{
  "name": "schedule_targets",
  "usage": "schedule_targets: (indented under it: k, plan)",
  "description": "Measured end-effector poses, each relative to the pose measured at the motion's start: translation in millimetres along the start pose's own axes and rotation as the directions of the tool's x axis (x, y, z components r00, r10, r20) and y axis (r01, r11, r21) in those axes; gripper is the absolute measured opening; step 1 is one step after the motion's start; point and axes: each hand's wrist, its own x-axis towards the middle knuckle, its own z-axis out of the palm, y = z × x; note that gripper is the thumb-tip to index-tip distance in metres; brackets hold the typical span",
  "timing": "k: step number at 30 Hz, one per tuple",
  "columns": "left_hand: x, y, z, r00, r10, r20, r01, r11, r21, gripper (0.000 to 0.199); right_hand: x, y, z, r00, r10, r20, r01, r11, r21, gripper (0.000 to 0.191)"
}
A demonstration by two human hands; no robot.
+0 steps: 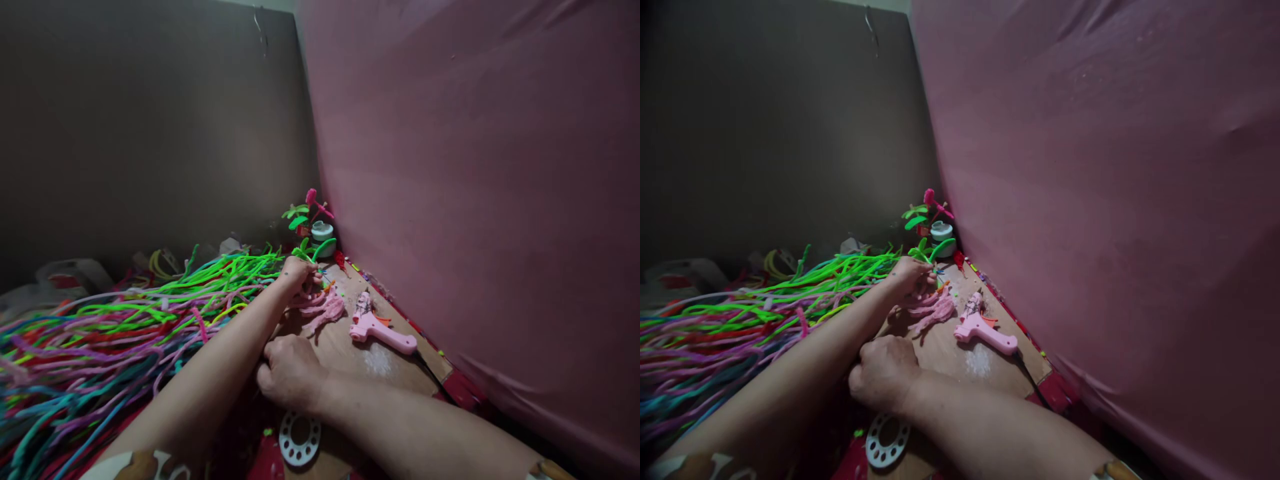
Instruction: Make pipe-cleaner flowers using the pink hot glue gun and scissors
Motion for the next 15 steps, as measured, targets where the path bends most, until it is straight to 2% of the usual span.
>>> schedule_targets:
  k: [4,7,8,12,14,15]
  plan:
    - [-14,4,-9.8,0.994,0.088,-0.068,-0.088,0.996,0.004,0.035,0,1,1,0.999,-0.020,-0.040,0.020,1.000,0.003,0.031]
    - [-36,12,-25.8,0.963,0.205,-0.177,-0.206,0.978,0.012,0.017,-2,1,3,0.998,-0.019,-0.063,0.019,1.000,0.006,0.029]
    - [-46,16,-33.2,0.944,0.252,-0.213,-0.254,0.967,0.017,0.012,-2,2,4,0.998,-0.021,-0.064,0.022,1.000,0.010,0.028]
    - [-100,26,-69.7,0.865,0.384,-0.323,-0.394,0.918,0.034,0.015,-5,4,6,0.993,-0.050,-0.109,0.061,0.994,0.091,0.022]
    - [-130,23,-86.7,0.828,0.462,-0.318,-0.468,0.882,0.064,0.014,-5,6,6,0.988,-0.028,-0.154,0.055,0.983,0.174,0.022]
    - [-145,19,-93.4,0.813,0.501,-0.297,-0.485,0.865,0.130,0.012,-4,6,6,0.982,-0.021,-0.187,0.067,0.968,0.242,0.025]
